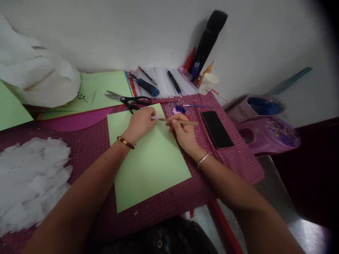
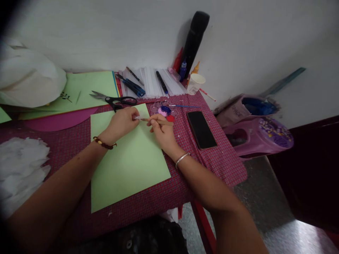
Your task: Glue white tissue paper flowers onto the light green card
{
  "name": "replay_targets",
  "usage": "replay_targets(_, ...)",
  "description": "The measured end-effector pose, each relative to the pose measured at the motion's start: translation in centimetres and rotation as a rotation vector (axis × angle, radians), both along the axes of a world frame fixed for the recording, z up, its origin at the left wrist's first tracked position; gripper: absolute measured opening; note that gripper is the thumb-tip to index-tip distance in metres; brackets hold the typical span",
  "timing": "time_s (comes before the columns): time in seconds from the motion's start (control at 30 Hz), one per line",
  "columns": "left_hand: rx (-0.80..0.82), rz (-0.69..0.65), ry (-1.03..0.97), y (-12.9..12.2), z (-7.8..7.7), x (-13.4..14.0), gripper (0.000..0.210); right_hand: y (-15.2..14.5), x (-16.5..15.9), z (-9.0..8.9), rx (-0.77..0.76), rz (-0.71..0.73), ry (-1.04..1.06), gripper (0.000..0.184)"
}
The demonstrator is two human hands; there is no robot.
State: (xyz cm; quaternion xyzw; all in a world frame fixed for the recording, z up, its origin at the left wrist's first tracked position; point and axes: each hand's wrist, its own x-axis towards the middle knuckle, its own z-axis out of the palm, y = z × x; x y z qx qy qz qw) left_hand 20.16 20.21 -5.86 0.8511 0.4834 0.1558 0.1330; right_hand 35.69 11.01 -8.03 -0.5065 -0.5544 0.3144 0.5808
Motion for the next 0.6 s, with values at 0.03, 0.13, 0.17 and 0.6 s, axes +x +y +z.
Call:
replay_targets(0.03, -0.021, -0.002, -0.032, 0.2, 0.0, -0.1, 0.012, -0.1, 0.1, 0.3, -0.008, -0.023, 0.025, 0.018)
replay_targets(0.13, -0.186, -0.022, -0.205, 1.1, 0.1, -0.9, 0.017, -0.2, 0.2, 1.0, -0.057, -0.071, 0.083, 0.019)
replay_targets(0.17, -0.250, -0.029, -0.283, 1.5, 0.3, -1.3, 0.019, -0.1, 0.3, 1.1, -0.074, -0.076, 0.097, 0.019)
replay_targets(0.6, -0.216, -0.266, -0.436, -2.7, 7.3, -3.5, 0.013, -0.3, 0.7, 0.3, -0.321, 0.023, 0.241, 0.032)
